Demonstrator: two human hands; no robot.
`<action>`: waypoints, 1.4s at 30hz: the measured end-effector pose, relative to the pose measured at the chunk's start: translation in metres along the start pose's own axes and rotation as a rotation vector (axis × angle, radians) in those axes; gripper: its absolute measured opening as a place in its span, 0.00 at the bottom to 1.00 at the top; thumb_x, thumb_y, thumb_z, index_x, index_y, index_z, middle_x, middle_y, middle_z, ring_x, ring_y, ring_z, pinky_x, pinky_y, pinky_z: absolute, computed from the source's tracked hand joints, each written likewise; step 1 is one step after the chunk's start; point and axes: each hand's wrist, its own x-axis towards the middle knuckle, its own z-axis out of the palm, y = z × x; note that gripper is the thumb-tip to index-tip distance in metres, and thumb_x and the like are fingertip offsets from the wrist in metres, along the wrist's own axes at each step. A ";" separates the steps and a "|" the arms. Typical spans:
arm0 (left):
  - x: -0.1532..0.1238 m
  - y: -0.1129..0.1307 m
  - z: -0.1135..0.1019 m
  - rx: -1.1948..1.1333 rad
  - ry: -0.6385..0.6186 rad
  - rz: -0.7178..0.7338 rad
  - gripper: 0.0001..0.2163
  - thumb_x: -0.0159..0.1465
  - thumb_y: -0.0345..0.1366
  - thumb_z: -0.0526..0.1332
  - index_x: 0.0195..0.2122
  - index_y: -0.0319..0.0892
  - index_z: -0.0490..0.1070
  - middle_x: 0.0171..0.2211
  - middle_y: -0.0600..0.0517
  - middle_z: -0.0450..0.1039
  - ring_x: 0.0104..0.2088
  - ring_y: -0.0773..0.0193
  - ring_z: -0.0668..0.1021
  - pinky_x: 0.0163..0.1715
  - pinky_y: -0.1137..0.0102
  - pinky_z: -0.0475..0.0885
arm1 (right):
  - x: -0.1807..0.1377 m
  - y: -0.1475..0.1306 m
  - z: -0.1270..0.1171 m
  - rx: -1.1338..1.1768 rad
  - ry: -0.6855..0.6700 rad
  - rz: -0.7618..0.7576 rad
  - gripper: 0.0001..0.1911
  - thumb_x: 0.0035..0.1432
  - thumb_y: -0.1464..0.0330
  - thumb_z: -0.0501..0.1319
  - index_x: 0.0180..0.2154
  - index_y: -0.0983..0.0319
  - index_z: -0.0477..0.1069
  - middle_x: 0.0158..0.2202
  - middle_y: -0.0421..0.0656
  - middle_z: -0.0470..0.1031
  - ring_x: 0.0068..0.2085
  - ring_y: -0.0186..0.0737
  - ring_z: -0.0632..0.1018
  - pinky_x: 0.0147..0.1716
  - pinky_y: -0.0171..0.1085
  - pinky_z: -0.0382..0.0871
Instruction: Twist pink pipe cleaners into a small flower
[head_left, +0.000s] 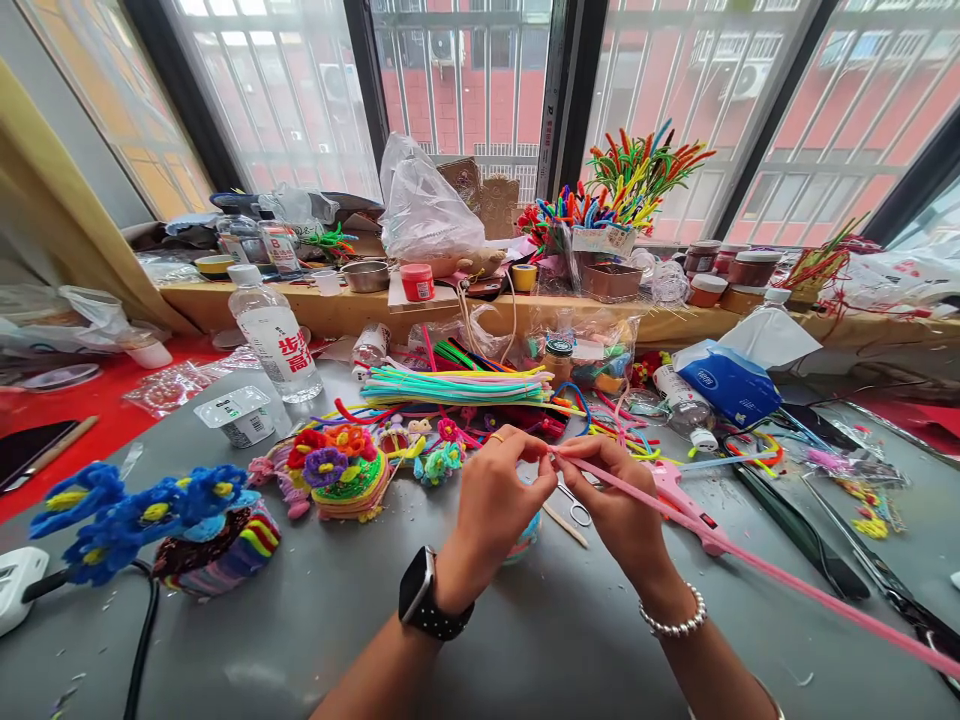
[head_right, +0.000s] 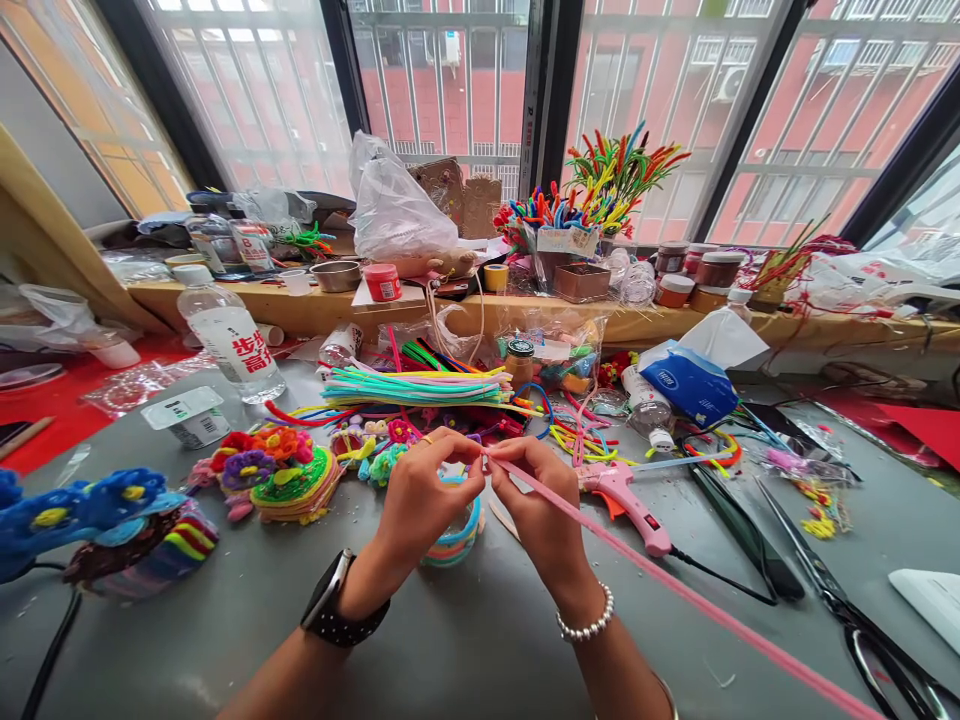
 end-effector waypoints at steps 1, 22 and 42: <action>0.001 0.000 -0.001 -0.044 -0.040 -0.061 0.03 0.52 0.28 0.59 0.26 0.40 0.72 0.27 0.51 0.74 0.29 0.64 0.76 0.31 0.69 0.71 | 0.000 0.000 0.000 -0.009 0.002 -0.027 0.01 0.50 0.70 0.62 0.28 0.59 0.70 0.31 0.42 0.75 0.34 0.40 0.75 0.36 0.40 0.70; 0.015 -0.009 -0.015 -0.633 -0.392 -0.457 0.10 0.51 0.41 0.64 0.26 0.37 0.73 0.26 0.49 0.75 0.28 0.65 0.74 0.27 0.73 0.67 | 0.005 0.002 -0.003 0.306 -0.061 0.162 0.06 0.46 0.66 0.66 0.25 0.61 0.72 0.34 0.43 0.73 0.38 0.41 0.75 0.36 0.39 0.72; 0.014 -0.006 -0.018 -0.859 -0.434 -0.374 0.09 0.54 0.40 0.60 0.25 0.39 0.71 0.25 0.53 0.71 0.27 0.68 0.70 0.28 0.74 0.65 | 0.004 -0.010 -0.006 0.447 -0.060 0.213 0.05 0.47 0.67 0.65 0.25 0.60 0.71 0.30 0.40 0.75 0.28 0.34 0.74 0.26 0.33 0.69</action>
